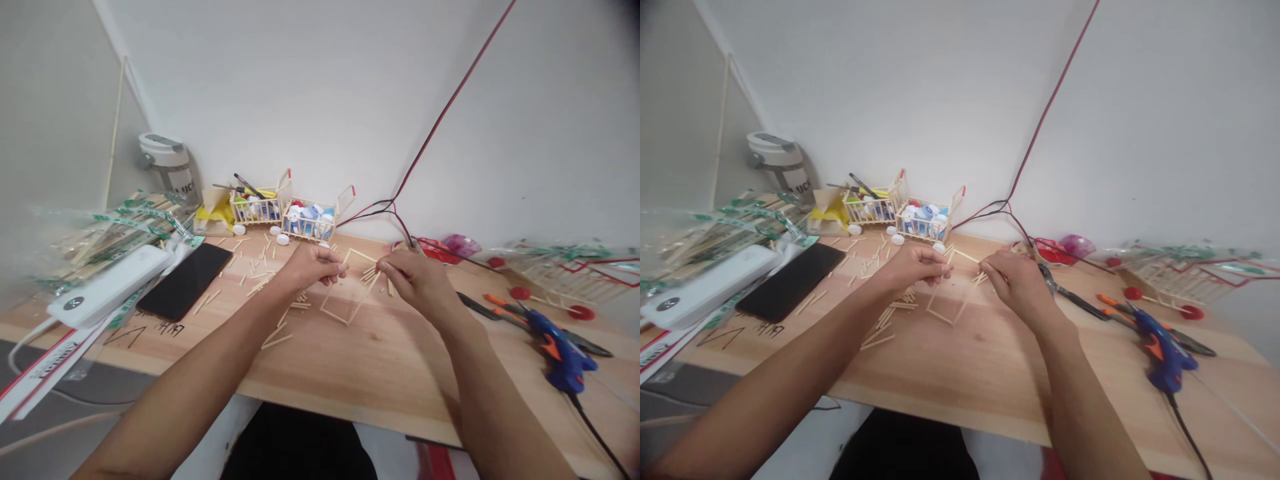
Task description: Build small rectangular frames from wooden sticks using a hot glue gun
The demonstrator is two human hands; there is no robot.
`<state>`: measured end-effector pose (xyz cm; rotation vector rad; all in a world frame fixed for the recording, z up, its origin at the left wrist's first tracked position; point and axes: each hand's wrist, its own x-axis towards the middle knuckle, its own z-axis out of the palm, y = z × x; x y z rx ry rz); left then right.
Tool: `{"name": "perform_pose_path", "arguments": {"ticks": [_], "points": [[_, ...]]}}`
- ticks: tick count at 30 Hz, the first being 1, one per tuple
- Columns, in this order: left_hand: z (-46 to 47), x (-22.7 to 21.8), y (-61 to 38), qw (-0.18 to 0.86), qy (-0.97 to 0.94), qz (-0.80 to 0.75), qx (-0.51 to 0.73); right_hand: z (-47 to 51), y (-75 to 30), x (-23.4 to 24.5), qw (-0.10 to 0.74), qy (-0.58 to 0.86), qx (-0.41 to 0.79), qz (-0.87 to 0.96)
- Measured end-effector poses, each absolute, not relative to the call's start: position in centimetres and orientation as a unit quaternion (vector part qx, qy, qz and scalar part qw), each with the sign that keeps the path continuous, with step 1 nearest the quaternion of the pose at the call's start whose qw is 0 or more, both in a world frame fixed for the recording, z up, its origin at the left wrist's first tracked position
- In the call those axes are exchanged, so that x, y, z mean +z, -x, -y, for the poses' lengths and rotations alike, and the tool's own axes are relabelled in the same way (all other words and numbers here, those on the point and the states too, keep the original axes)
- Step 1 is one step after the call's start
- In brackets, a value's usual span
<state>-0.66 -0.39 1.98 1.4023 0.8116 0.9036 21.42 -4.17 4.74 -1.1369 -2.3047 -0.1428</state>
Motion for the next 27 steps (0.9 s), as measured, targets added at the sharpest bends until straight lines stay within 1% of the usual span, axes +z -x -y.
{"name": "perform_pose_path", "arguments": {"ticks": [27], "points": [[0.36, 1.88, 0.60, 0.601, -0.602, -0.354, 0.389, 4.07, -21.44, 4.65, 0.270, 0.433, -0.057, 0.858]]}}
